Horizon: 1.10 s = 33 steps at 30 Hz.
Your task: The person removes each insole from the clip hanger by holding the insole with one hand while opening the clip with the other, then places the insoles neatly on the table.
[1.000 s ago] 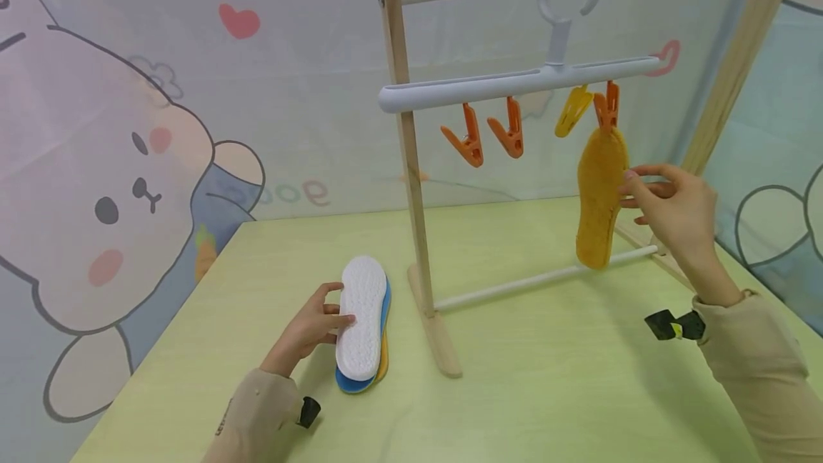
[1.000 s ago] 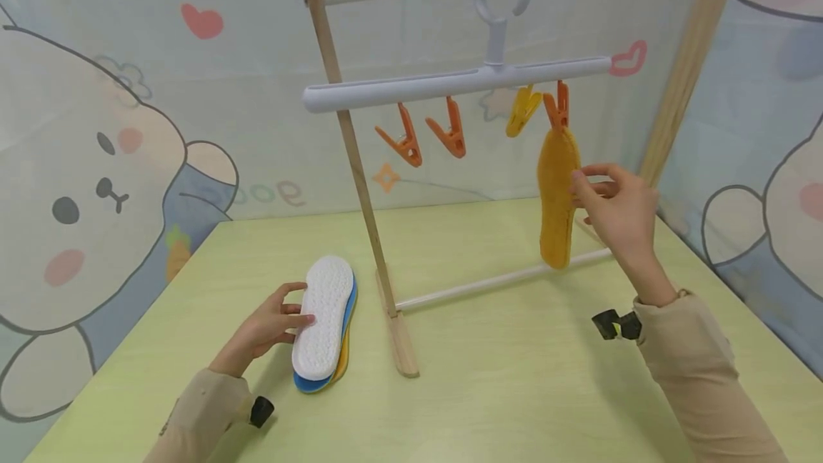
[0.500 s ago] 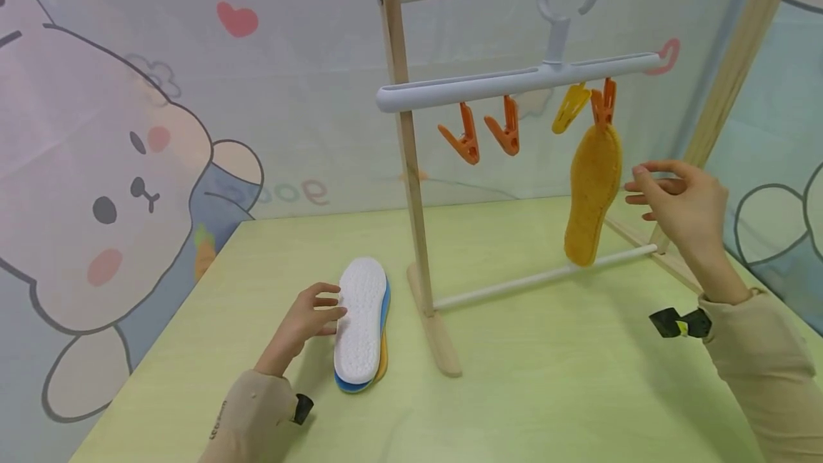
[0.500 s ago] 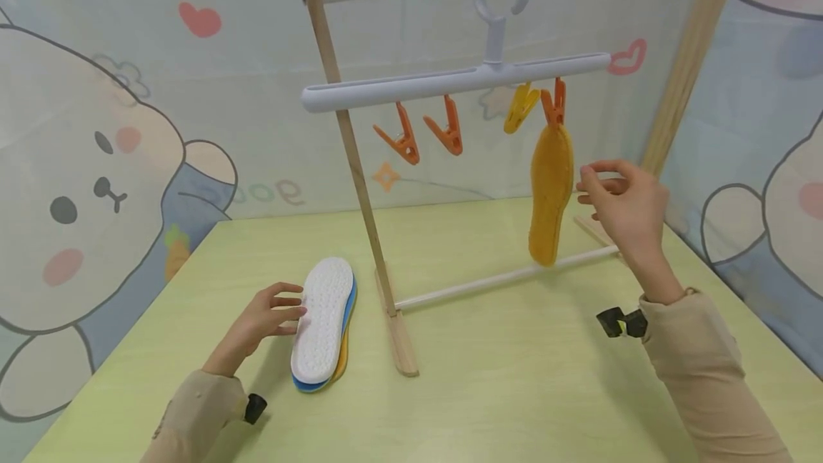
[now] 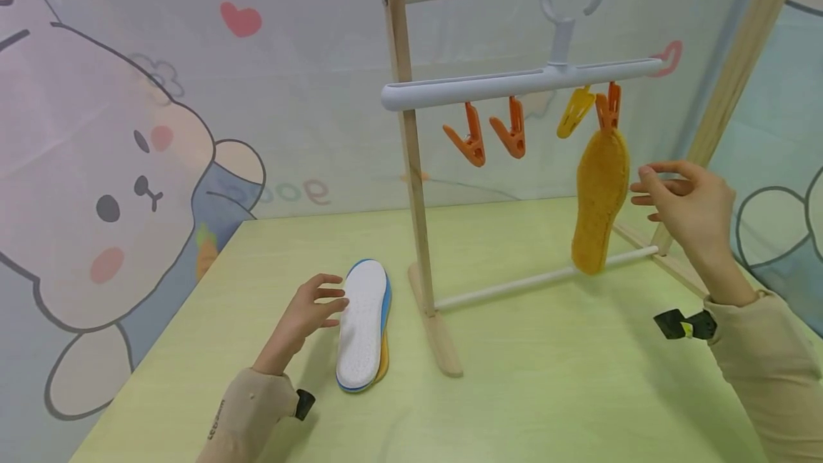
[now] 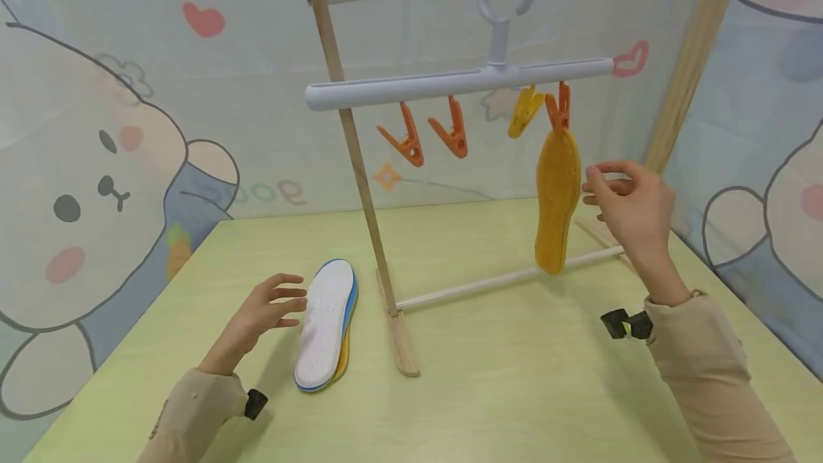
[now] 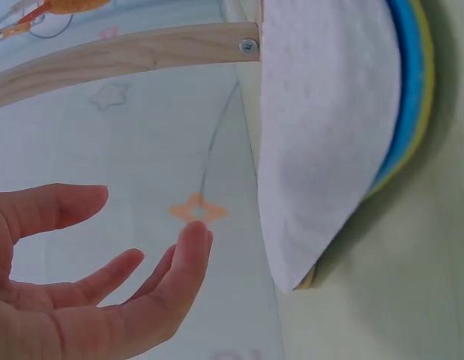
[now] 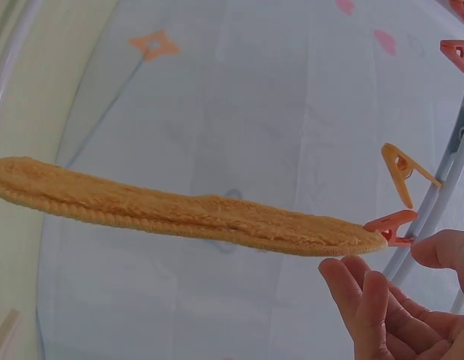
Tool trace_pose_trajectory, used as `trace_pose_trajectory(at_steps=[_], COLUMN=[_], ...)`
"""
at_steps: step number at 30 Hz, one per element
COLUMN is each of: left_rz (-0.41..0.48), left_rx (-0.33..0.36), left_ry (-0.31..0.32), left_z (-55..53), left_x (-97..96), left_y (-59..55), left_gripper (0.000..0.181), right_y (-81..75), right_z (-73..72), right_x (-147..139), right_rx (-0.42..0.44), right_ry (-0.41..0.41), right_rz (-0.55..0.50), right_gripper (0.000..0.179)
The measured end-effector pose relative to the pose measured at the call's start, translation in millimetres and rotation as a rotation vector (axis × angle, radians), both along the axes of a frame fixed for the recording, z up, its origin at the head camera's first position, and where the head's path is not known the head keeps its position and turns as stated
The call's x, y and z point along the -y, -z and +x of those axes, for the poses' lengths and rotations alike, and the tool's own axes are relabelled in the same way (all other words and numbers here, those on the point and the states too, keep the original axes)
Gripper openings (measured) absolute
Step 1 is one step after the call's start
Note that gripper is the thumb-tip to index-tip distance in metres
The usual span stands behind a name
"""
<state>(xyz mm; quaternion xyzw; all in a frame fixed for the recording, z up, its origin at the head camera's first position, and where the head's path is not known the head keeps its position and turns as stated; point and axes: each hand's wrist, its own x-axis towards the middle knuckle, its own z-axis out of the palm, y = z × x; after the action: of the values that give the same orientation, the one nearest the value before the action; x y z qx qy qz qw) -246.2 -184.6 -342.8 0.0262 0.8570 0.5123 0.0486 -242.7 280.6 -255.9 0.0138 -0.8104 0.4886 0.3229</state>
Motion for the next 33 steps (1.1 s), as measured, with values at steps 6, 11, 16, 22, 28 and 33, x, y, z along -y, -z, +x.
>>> trace_pose_trajectory(at_steps=[6,11,16,22,28,33], left_rz=[0.045,0.087,0.101,0.094,0.119,0.120], left_rx=[-0.019,-0.028,-0.020,-0.026,-0.016,-0.023], left_ry=[0.048,0.106,0.193,0.331,0.459,0.537], left_z=[3.6,9.2,14.3,22.0,31.6,38.2], left_x=[-7.3,-16.6,-28.7,-45.8,-66.9,-87.5], left_y=[-7.3,-15.3,-20.0,-24.4,-29.9,-33.7], left_gripper=[0.039,0.036,0.033,0.032,0.028,0.027], right_y=[-0.2,-1.8,-3.3,-8.6,-16.9,-20.8], right_z=[0.9,0.1,-3.4,-11.2,-20.2,-26.5], right_x=[-2,-3,-5,-9,-12,-12], right_rx=[-0.018,-0.033,-0.066,-0.060,-0.044,-0.026], right_ry=[-0.002,0.006,0.021,0.086,0.142,0.113], right_rz=[-0.003,-0.006,-0.005,0.036,0.077,0.067], right_gripper=[0.004,0.003,0.004,0.018,0.039,0.040])
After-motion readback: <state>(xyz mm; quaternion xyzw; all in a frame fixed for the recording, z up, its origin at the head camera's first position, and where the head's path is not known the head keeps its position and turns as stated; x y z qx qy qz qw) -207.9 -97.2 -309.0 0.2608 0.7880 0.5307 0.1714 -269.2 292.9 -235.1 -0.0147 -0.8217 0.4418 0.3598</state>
